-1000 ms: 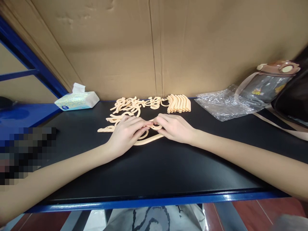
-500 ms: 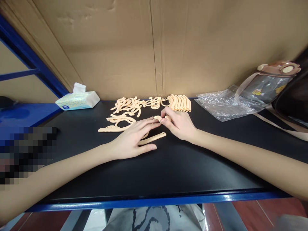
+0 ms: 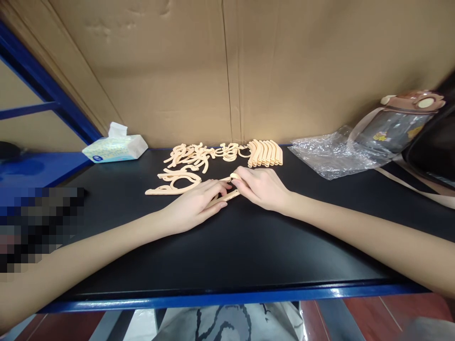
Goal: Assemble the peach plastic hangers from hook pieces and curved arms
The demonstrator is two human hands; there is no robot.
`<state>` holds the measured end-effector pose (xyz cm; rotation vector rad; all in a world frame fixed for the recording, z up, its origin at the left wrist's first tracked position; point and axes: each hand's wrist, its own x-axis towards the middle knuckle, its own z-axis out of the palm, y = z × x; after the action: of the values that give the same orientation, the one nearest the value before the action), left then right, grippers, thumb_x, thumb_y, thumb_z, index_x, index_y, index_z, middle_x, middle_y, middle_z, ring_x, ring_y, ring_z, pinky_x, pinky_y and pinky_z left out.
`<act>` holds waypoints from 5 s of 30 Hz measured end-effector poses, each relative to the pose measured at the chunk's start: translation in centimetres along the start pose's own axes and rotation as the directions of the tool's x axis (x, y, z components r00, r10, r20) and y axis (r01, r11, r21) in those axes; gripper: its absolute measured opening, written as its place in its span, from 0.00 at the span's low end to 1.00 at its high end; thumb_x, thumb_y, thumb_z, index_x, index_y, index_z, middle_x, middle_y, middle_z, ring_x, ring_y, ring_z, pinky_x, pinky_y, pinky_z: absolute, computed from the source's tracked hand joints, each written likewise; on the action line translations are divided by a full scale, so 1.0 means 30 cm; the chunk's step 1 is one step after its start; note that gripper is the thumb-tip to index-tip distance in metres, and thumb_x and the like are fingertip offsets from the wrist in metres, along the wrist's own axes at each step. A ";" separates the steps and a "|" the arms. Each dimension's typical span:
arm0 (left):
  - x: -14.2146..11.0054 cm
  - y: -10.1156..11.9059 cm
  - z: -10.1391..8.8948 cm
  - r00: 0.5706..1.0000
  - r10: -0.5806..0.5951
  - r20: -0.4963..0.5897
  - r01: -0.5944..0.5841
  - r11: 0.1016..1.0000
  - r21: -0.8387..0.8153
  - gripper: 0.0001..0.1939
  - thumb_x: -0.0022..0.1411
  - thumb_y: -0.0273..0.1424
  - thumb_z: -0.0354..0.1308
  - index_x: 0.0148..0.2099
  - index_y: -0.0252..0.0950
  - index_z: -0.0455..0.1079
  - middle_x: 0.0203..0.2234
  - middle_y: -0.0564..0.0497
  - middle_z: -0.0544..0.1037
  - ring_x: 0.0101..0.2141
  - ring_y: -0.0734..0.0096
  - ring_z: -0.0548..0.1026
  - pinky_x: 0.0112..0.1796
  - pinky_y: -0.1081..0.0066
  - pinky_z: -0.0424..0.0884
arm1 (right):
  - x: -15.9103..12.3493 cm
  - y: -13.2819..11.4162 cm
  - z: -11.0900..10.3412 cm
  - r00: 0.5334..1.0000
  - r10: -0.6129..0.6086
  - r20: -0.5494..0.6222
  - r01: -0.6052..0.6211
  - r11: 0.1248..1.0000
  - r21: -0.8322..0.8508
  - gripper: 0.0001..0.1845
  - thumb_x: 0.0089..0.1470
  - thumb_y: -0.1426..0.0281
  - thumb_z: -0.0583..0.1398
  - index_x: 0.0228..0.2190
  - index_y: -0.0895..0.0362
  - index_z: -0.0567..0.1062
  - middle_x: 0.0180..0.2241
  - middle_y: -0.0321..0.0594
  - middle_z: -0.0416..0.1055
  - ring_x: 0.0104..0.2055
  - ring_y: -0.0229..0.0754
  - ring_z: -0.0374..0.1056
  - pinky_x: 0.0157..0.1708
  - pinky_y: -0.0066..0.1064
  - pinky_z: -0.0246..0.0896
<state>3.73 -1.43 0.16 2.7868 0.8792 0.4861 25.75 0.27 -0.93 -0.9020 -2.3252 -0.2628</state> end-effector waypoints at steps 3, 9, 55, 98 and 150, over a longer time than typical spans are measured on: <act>0.000 0.005 -0.001 1.000 0.014 -0.002 -0.014 0.997 0.081 0.06 0.68 0.32 0.46 0.39 0.36 0.62 0.45 0.44 0.71 0.44 0.62 0.70 0.44 0.62 0.69 | 0.002 0.001 0.003 0.999 0.011 0.030 -0.013 0.999 0.042 0.17 0.65 0.66 0.43 0.33 0.58 0.68 0.27 0.39 0.72 0.25 0.37 0.68 0.25 0.28 0.55; 0.004 0.013 -0.007 0.998 0.051 0.024 -0.056 0.949 0.312 0.09 0.67 0.29 0.44 0.39 0.32 0.65 0.39 0.44 0.71 0.41 0.63 0.70 0.43 0.64 0.69 | 0.002 0.002 0.012 1.000 -0.020 0.016 0.020 1.000 0.006 0.18 0.66 0.67 0.44 0.34 0.59 0.71 0.30 0.40 0.75 0.28 0.38 0.71 0.27 0.28 0.58; 0.006 -0.010 -0.005 0.986 -0.048 -0.162 0.080 0.977 0.197 0.16 0.71 0.34 0.40 0.36 0.34 0.65 0.34 0.49 0.70 0.37 0.67 0.68 0.36 0.69 0.66 | 0.006 -0.010 0.006 0.958 0.070 0.279 -0.124 0.976 0.181 0.12 0.63 0.63 0.47 0.36 0.56 0.66 0.24 0.36 0.70 0.23 0.38 0.65 0.25 0.27 0.55; 0.008 -0.003 -0.014 0.995 -0.015 -0.095 0.031 0.986 0.162 0.13 0.71 0.33 0.40 0.39 0.35 0.64 0.38 0.46 0.71 0.39 0.65 0.66 0.39 0.66 0.66 | 0.009 -0.003 0.001 0.949 0.054 0.310 -0.114 0.977 0.178 0.18 0.64 0.56 0.45 0.35 0.55 0.67 0.28 0.37 0.70 0.27 0.38 0.67 0.28 0.27 0.55; 0.008 -0.012 -0.001 0.998 -0.025 -0.064 0.035 0.986 0.162 0.16 0.71 0.34 0.39 0.41 0.33 0.65 0.41 0.45 0.71 0.42 0.63 0.66 0.45 0.62 0.65 | 0.012 0.003 0.005 0.911 0.145 0.387 -0.224 0.960 0.167 0.21 0.63 0.52 0.44 0.30 0.54 0.61 0.24 0.35 0.65 0.25 0.39 0.63 0.27 0.28 0.51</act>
<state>3.70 -0.99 0.15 2.9148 1.0162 0.5206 25.54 0.59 -0.82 -1.1348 -2.5218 0.2522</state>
